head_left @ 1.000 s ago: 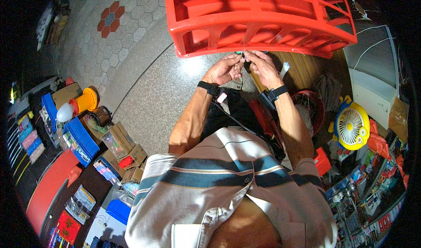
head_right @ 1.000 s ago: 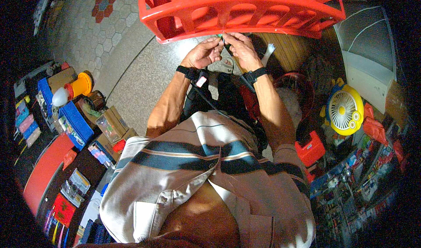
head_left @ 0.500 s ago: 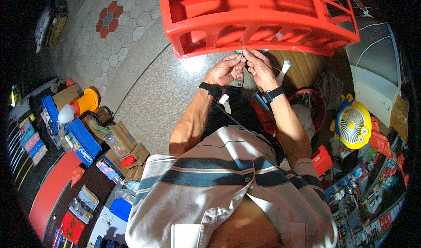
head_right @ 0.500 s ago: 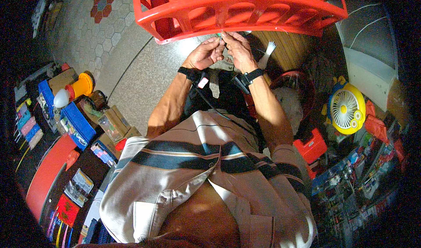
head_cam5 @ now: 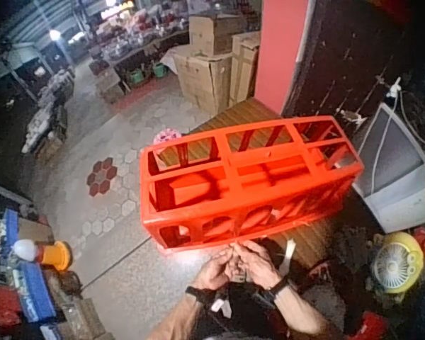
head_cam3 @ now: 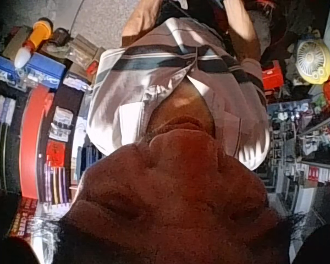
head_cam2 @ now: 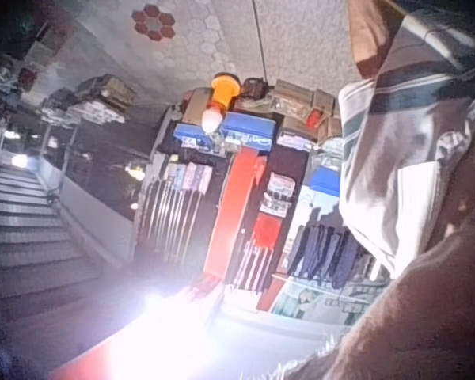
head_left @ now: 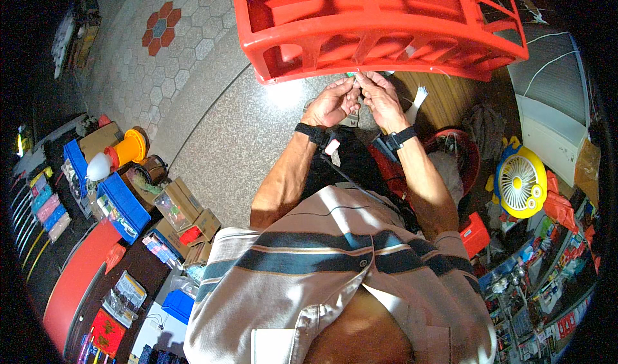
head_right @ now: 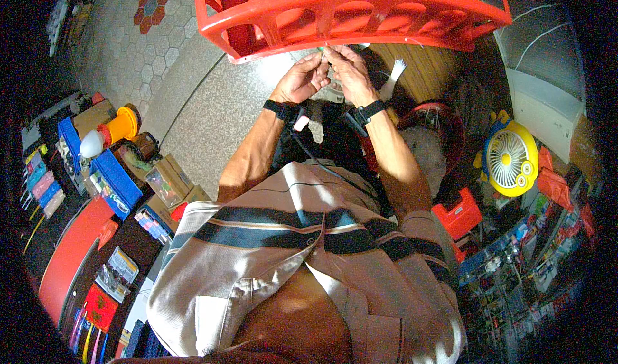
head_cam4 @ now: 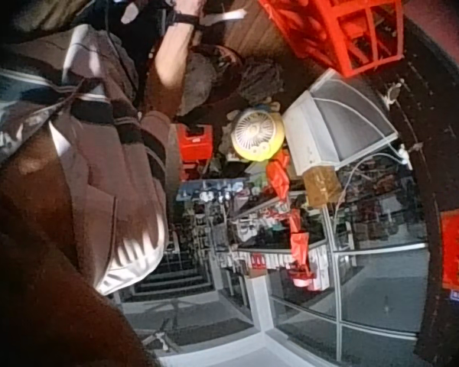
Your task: The person unpacks small white plastic fasteners from a bag and attaches them to a red plastic rack. They repeatedly insert the fasteners into slots on the rack, adjust the rack's position, and continue securing the fasteners by hand.
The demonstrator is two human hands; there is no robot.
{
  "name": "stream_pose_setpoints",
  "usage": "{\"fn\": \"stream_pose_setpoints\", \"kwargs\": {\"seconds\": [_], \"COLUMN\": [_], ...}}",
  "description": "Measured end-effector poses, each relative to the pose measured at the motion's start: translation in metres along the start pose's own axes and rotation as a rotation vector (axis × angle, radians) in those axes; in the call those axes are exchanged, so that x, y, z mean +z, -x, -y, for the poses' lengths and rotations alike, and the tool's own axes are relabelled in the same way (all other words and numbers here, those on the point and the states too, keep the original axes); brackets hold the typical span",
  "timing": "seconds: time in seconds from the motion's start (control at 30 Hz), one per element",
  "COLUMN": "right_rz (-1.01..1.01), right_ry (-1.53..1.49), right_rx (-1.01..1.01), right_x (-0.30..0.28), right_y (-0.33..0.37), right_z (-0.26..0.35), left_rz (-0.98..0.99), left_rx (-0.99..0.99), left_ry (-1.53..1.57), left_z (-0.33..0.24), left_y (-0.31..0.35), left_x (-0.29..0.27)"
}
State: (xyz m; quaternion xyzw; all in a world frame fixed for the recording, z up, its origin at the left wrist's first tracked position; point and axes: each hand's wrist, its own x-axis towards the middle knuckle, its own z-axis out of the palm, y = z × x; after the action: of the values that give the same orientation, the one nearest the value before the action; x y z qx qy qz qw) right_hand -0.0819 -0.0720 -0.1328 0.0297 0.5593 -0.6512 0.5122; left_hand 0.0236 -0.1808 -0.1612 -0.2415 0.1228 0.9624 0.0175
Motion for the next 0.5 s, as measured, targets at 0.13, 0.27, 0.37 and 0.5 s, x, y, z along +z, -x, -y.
{"fn": "stream_pose_setpoints", "kwargs": {"seconds": [0.13, 0.27, 0.37, 0.5], "right_rz": [0.027, -0.004, 0.006, 0.027], "right_ry": [0.053, 0.151, 0.116, 0.057], "right_rx": [-0.044, -0.058, -0.055, -0.063], "right_x": [-0.001, -0.001, -0.001, -0.001], "right_y": [0.001, 0.005, 0.008, 0.006], "right_z": [0.0, 0.003, 0.005, 0.003], "left_rz": [0.013, -0.045, -0.05, -0.094], "left_rx": [0.036, 0.077, 0.143, 0.221], "left_ry": [-0.013, -0.12, -0.267, -0.504], "left_z": [0.0, -0.001, 0.0, -0.001], "left_y": [0.0, 0.002, 0.008, 0.016], "left_x": [0.003, 0.006, 0.009, 0.018]}}
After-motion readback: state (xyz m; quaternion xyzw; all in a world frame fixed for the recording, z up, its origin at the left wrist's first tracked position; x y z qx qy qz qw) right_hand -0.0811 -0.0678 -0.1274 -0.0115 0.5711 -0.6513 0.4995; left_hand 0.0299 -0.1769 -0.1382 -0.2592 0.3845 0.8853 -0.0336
